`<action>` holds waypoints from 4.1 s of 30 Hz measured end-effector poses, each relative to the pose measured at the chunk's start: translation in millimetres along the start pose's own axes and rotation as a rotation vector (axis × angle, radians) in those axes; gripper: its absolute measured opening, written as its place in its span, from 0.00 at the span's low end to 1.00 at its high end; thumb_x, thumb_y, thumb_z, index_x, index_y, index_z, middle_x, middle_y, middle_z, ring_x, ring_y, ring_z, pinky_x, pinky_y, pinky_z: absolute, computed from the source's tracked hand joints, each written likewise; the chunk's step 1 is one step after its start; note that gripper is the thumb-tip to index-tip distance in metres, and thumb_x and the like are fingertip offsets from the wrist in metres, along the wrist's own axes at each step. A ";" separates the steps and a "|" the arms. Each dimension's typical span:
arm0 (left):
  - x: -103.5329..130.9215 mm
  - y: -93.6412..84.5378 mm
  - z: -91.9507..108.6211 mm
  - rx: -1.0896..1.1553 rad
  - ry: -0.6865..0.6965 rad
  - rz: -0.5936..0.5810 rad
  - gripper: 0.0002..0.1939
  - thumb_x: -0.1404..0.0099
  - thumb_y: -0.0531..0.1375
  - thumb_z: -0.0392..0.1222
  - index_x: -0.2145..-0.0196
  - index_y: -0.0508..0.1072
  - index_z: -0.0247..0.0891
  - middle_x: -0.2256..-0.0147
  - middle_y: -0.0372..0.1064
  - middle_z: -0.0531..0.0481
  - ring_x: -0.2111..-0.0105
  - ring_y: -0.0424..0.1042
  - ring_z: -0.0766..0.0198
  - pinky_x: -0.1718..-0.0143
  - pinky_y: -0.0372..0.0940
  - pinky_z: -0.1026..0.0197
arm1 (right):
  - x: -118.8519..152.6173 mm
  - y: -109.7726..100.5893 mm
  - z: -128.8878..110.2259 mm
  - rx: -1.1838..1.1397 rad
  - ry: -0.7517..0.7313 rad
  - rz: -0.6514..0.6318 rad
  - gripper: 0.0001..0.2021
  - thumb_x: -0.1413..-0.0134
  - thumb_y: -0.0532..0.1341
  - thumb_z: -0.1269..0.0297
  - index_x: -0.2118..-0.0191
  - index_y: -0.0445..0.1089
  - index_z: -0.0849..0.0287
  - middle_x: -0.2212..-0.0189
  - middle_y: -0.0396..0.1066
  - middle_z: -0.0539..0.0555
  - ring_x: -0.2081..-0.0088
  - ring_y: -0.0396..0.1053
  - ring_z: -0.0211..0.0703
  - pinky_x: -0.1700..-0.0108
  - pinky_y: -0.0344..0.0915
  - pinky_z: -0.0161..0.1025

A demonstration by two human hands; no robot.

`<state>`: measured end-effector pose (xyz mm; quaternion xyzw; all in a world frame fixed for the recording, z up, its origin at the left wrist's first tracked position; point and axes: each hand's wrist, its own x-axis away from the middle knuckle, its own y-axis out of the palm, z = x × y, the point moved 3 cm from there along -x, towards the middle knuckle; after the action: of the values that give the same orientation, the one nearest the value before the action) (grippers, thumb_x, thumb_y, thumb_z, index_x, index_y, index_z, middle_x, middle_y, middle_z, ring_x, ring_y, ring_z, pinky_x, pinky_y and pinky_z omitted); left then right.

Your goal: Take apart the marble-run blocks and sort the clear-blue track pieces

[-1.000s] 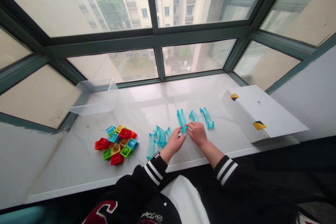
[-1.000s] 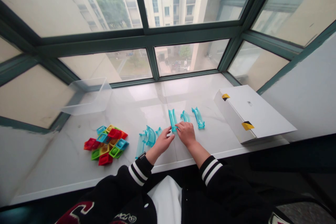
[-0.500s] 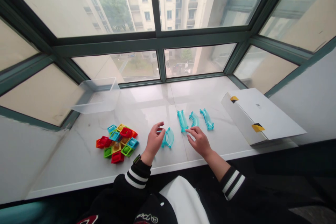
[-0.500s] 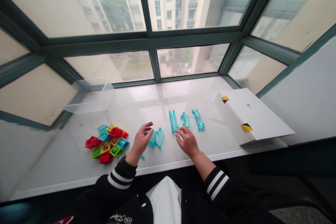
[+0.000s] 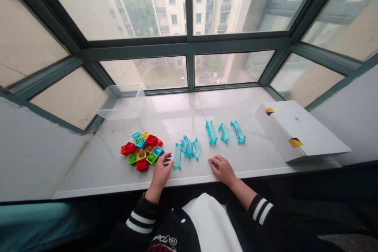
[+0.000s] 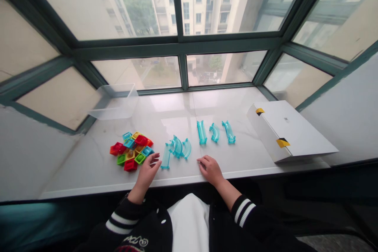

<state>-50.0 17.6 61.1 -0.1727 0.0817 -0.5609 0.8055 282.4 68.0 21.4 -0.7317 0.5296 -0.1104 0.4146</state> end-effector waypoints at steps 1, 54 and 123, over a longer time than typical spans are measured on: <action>2.0 2.4 -2.5 -0.010 0.013 -0.008 0.25 0.40 0.65 0.54 0.48 0.76 0.39 0.48 0.74 0.38 0.52 0.77 0.50 0.52 0.75 0.49 | -0.2 -0.2 0.2 -0.006 0.002 0.002 0.13 0.35 0.59 0.69 0.51 0.78 0.53 0.61 0.76 0.56 0.59 0.75 0.48 0.52 0.72 0.44; -7.5 9.4 24.1 0.776 -0.168 -0.012 0.27 0.36 0.66 0.59 0.51 0.79 0.34 0.59 0.76 0.43 0.62 0.75 0.61 0.53 0.72 0.51 | -0.5 -2.1 -2.5 -0.025 0.035 -0.006 0.12 0.35 0.58 0.68 0.53 0.79 0.52 0.61 0.76 0.56 0.58 0.74 0.49 0.52 0.72 0.46; 36.2 55.6 70.1 0.122 0.267 -0.324 0.31 0.35 0.68 0.42 0.36 0.66 0.48 0.46 0.71 0.46 0.57 0.76 0.61 0.48 0.74 0.49 | -46.9 -12.9 -84.4 -0.613 0.342 -0.203 0.25 0.35 0.62 0.43 0.43 0.70 0.56 0.75 0.68 0.45 0.70 0.70 0.42 0.63 0.68 0.40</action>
<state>34.4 14.3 107.9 -0.0586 0.1246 -0.7047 0.6961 221.0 68.5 97.1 -0.8418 0.5244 -0.1079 0.0685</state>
